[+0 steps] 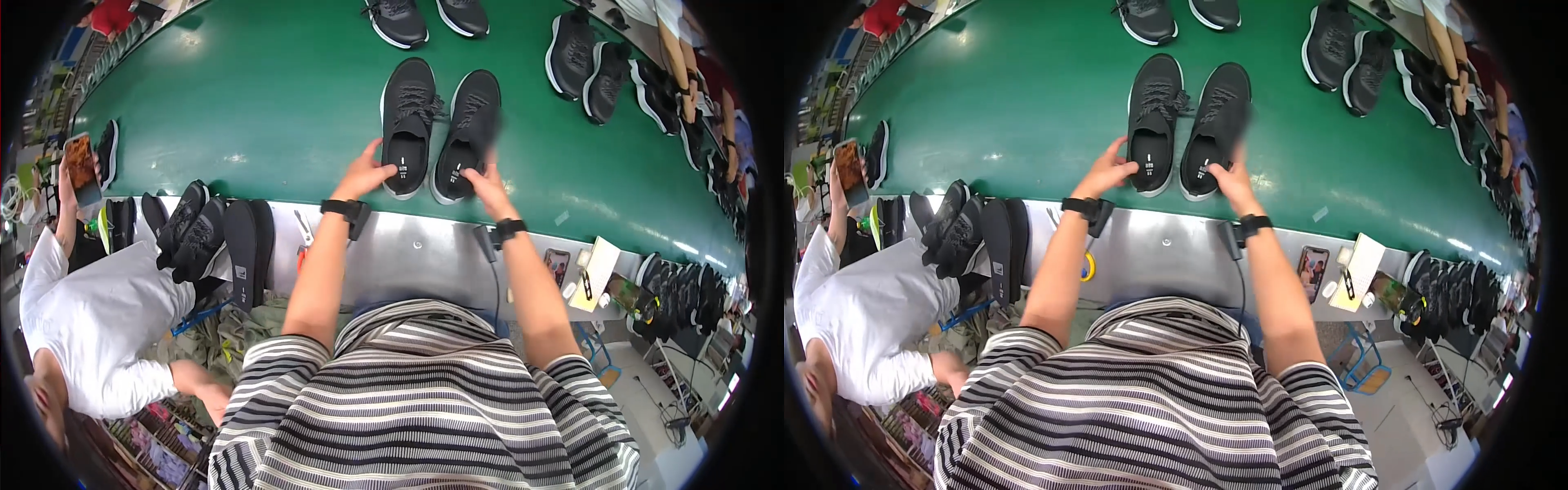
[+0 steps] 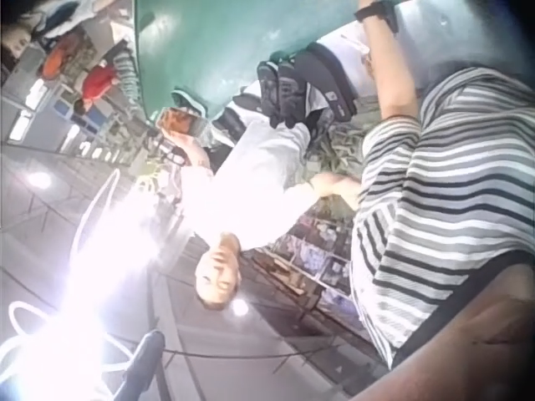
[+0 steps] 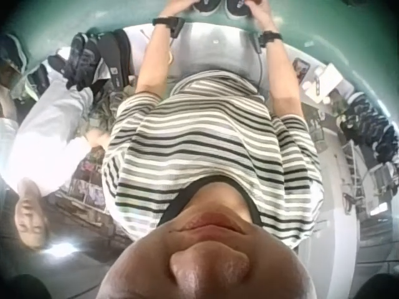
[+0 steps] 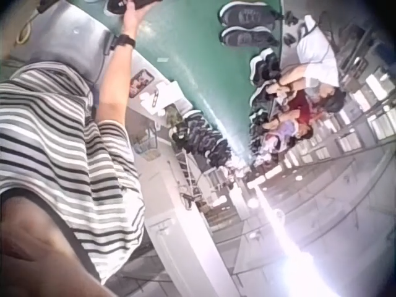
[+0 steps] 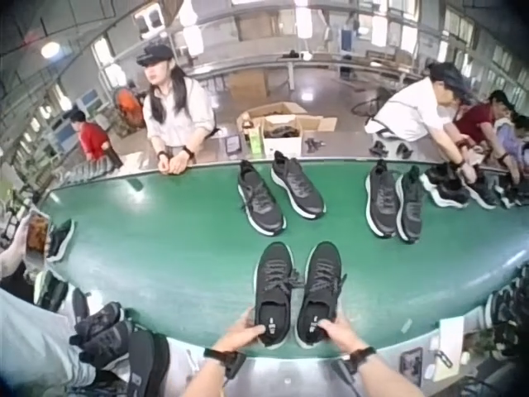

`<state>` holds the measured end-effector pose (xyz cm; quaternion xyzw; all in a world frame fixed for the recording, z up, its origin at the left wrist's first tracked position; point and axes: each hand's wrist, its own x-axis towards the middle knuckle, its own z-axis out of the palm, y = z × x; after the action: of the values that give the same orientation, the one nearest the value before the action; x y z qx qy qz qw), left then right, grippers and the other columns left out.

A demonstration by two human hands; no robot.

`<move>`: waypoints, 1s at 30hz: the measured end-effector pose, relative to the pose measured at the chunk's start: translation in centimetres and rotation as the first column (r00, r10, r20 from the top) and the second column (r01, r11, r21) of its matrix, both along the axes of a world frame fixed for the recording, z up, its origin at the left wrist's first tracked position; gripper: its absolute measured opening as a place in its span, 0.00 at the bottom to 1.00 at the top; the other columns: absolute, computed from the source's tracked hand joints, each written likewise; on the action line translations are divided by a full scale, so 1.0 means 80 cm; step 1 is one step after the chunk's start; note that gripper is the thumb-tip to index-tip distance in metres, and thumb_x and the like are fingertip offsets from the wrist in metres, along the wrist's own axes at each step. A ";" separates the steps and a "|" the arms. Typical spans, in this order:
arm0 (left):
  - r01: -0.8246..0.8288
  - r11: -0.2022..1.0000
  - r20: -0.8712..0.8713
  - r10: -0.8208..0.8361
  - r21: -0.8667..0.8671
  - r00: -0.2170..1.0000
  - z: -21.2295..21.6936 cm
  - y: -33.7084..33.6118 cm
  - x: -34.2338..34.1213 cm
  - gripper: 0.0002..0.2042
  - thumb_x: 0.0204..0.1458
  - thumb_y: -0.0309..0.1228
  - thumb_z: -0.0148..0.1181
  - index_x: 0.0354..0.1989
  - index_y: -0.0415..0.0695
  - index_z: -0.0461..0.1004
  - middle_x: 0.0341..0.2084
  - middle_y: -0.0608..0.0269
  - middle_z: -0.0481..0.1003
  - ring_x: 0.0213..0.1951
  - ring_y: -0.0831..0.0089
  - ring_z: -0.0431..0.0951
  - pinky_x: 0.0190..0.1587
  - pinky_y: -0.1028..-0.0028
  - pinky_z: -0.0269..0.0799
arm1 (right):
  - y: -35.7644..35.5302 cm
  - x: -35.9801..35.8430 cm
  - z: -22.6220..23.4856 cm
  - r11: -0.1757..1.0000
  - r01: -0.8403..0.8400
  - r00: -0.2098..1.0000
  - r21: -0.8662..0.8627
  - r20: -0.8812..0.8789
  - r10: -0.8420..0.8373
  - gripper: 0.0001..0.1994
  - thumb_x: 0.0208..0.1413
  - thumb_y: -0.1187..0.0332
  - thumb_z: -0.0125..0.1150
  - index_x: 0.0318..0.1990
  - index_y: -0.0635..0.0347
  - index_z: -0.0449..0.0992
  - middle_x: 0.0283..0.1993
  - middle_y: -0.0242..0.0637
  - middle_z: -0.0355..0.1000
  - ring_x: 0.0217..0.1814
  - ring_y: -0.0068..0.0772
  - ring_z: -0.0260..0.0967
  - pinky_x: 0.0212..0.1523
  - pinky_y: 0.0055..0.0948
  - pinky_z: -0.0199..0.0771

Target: The recorder is inspecting pairs of black athletic shoes on a factory conveyor belt, checking for quality and alignment before placing them back or moving them along.

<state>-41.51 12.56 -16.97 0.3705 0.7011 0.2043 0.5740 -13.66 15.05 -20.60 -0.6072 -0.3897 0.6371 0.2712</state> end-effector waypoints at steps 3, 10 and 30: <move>-0.150 0.940 0.055 0.140 0.307 0.989 -0.003 -0.030 0.037 0.30 0.34 0.26 0.63 0.52 0.35 0.64 0.32 0.50 0.78 0.29 0.63 0.80 0.34 0.69 0.75 | -0.015 -0.017 -0.006 0.995 0.023 0.998 0.095 0.050 -0.028 0.42 0.47 0.73 0.55 0.69 0.68 0.40 0.72 0.52 0.41 0.74 0.43 0.39 0.71 0.32 0.38; 0.028 0.942 -0.085 0.000 0.334 0.996 0.042 -0.177 0.049 0.35 0.36 0.34 0.62 0.58 0.42 0.60 0.43 0.36 0.70 0.47 0.43 0.71 0.50 0.58 0.69 | -0.124 0.036 0.050 0.959 -0.254 0.966 0.123 -0.010 0.257 0.39 0.48 0.81 0.47 0.70 0.62 0.38 0.68 0.47 0.51 0.62 0.38 0.60 0.57 0.28 0.64; -0.097 0.837 -0.296 0.296 0.538 0.908 -0.001 -0.326 0.080 0.39 0.40 0.26 0.62 0.64 0.40 0.51 0.47 0.40 0.63 0.46 0.46 0.69 0.49 0.59 0.68 | -0.263 0.032 0.052 0.767 -0.640 0.661 -0.050 0.473 0.582 0.25 0.46 0.73 0.61 0.53 0.69 0.62 0.47 0.46 0.70 0.50 0.39 0.68 0.52 0.32 0.67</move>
<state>-35.15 -13.52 -17.02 0.4655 0.7508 0.3690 0.2888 -11.13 -5.99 -16.41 -0.5563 -0.6613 0.5026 -0.0234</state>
